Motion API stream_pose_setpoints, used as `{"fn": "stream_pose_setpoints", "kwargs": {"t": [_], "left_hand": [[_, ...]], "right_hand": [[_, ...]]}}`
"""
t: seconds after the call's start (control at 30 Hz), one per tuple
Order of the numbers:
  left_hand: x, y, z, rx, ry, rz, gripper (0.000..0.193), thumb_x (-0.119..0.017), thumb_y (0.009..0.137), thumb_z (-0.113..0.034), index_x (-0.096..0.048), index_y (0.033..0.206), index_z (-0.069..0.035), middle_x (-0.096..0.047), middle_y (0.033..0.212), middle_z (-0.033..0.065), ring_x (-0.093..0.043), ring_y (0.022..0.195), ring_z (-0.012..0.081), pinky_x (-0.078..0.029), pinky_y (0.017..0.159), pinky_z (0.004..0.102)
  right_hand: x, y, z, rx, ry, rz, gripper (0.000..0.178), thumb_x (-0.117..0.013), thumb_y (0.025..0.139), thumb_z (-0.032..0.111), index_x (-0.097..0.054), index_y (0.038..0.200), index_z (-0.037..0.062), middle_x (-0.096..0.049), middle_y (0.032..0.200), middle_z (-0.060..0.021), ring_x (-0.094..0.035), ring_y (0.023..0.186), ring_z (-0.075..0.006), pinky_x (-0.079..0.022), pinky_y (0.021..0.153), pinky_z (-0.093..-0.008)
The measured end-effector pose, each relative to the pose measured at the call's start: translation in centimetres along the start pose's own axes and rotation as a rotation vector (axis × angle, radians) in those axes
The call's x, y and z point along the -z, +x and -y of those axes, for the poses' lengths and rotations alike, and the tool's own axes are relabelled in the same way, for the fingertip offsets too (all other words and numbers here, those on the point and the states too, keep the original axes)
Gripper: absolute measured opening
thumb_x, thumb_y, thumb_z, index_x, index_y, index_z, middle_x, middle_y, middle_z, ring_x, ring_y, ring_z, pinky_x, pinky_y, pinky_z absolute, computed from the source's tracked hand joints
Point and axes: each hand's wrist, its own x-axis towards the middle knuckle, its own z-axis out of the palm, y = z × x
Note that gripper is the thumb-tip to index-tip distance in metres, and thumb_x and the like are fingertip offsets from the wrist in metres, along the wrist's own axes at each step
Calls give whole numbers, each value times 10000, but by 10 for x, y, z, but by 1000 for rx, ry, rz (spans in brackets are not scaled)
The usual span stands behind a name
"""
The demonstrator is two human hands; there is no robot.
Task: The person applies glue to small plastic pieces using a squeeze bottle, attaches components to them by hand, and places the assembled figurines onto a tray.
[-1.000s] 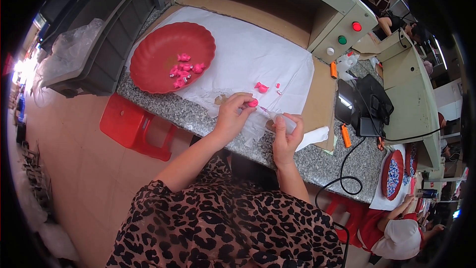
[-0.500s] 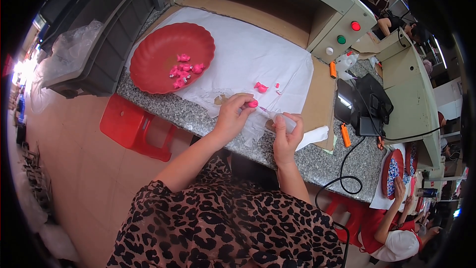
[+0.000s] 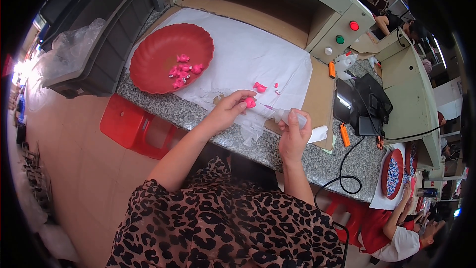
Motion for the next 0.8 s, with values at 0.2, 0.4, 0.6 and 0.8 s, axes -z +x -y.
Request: {"fn": "stream_pose_setpoints", "kwargs": {"t": [0.2,0.4,0.6,0.8], "left_hand": [[9,0,7,97,-104,94,229,-415,865,-93,-514,1058,-20,-536,922,12,-453,813,79,-378,716,208],[10,-1,6,92,-52,141,231,-406,871,-112,-515,1055,-22,-535,926,9,-447,823,74,-370,721,210],[11,-1,8,109,-30,156,237,-394,877,-127,-514,1054,-26,-532,933,7,-442,833,70,-359,722,206],[11,-1,8,114,-15,158,238,-397,878,-140,-514,1058,-36,-529,913,-6,-431,807,59,-351,713,198]], "right_hand": [[1,4,-2,67,-208,103,189,-570,808,141,-463,885,6,-445,821,-31,-481,638,-94,-418,562,-202],[-4,4,-2,66,-247,119,180,-571,806,133,-466,875,4,-443,815,-32,-478,657,-92,-425,562,-205],[-4,5,-2,57,-269,123,178,-570,805,128,-466,873,1,-446,811,-35,-480,645,-96,-423,563,-208],[-5,4,0,66,-268,134,166,-563,807,113,-464,866,-7,-443,803,-38,-481,639,-98,-419,565,-209]]}}
